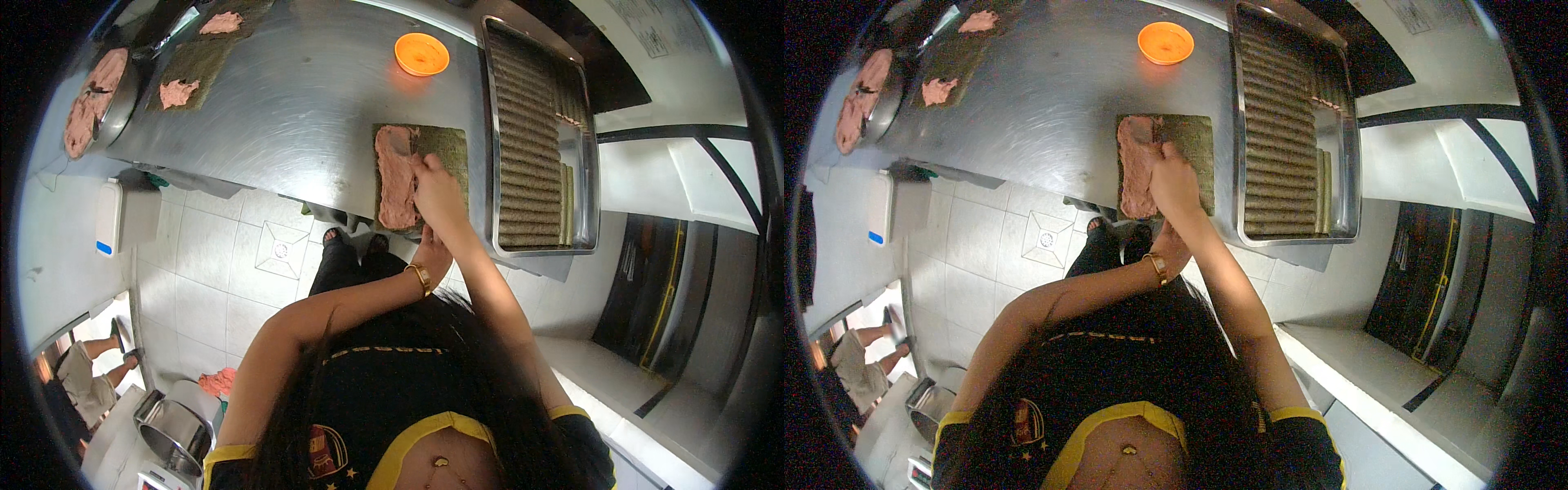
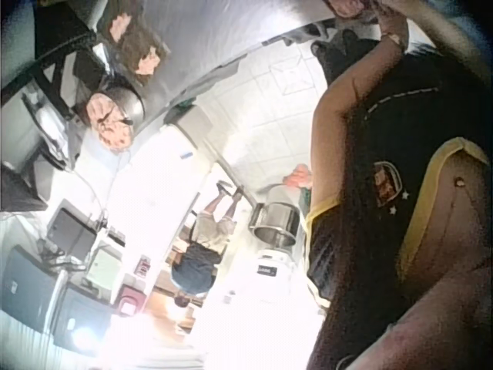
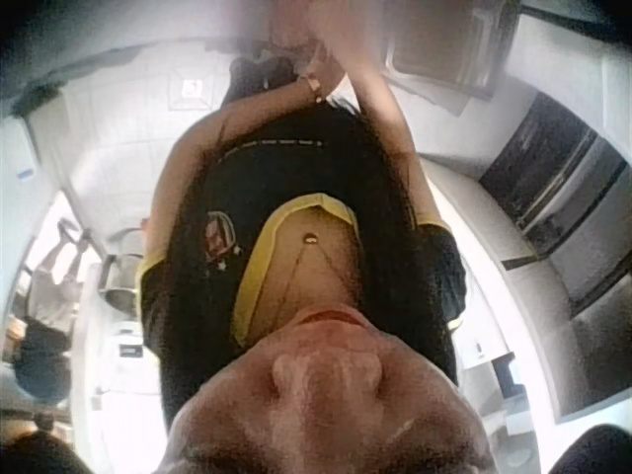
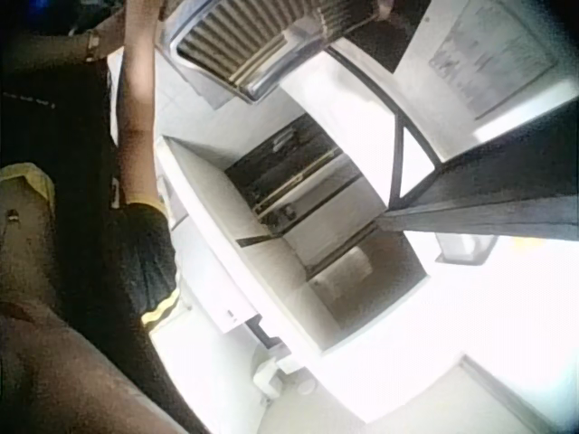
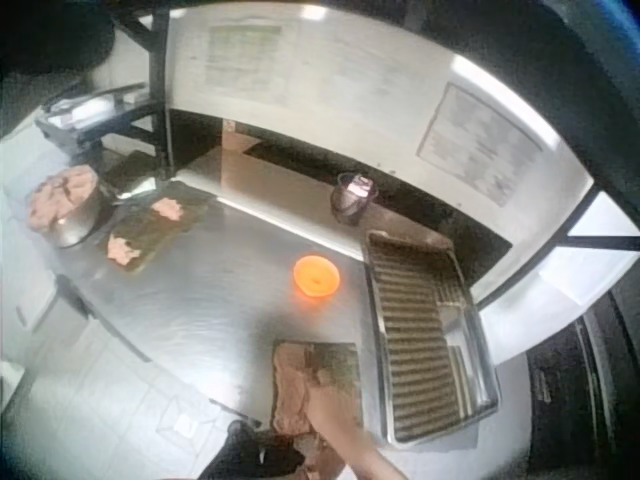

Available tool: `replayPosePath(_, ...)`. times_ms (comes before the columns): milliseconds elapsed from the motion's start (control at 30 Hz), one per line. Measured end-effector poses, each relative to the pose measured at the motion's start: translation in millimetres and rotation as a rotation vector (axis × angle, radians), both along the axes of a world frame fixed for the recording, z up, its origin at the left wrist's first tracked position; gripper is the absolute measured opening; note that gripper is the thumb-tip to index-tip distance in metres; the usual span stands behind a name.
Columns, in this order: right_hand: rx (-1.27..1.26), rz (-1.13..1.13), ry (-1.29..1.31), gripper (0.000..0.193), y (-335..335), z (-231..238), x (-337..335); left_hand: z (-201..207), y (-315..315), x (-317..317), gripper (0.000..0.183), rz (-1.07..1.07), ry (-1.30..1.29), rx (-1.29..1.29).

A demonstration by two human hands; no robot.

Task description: The person spreads a pink paste onto a sheet of seaweed using a spoon, then rolls the seaweed into a cylinder. The finished roll is placed on a tray with other completed rolls.

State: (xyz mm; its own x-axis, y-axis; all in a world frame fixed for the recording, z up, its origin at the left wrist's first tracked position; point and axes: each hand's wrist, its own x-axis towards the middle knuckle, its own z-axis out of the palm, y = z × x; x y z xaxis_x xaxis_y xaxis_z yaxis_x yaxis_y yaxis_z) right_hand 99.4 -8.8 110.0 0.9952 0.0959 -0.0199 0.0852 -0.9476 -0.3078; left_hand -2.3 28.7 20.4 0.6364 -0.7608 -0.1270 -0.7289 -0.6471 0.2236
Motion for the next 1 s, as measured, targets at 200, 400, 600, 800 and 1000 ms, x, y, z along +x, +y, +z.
replayPosePath(200,0.298,-0.049,-0.069,0.034,-28,-7,-22,-6,5,-7,0.050,0.010,-0.310,0.226)
replayPosePath(400,0.184,-0.113,-0.021,0.044,-20,-12,-39,3,18,-8,0.049,-0.047,-0.080,-0.002)
replayPosePath(600,0.003,-0.043,0.105,0.048,-1,-23,-76,6,25,-1,0.050,0.115,0.529,-0.616)
replayPosePath(800,0.291,-0.100,0.051,0.044,-29,16,-79,3,48,-5,0.038,-0.264,0.205,-0.329)
replayPosePath(1000,0.321,-0.193,-0.042,0.044,-31,-3,-78,33,131,21,0.027,-0.027,0.657,-0.502)
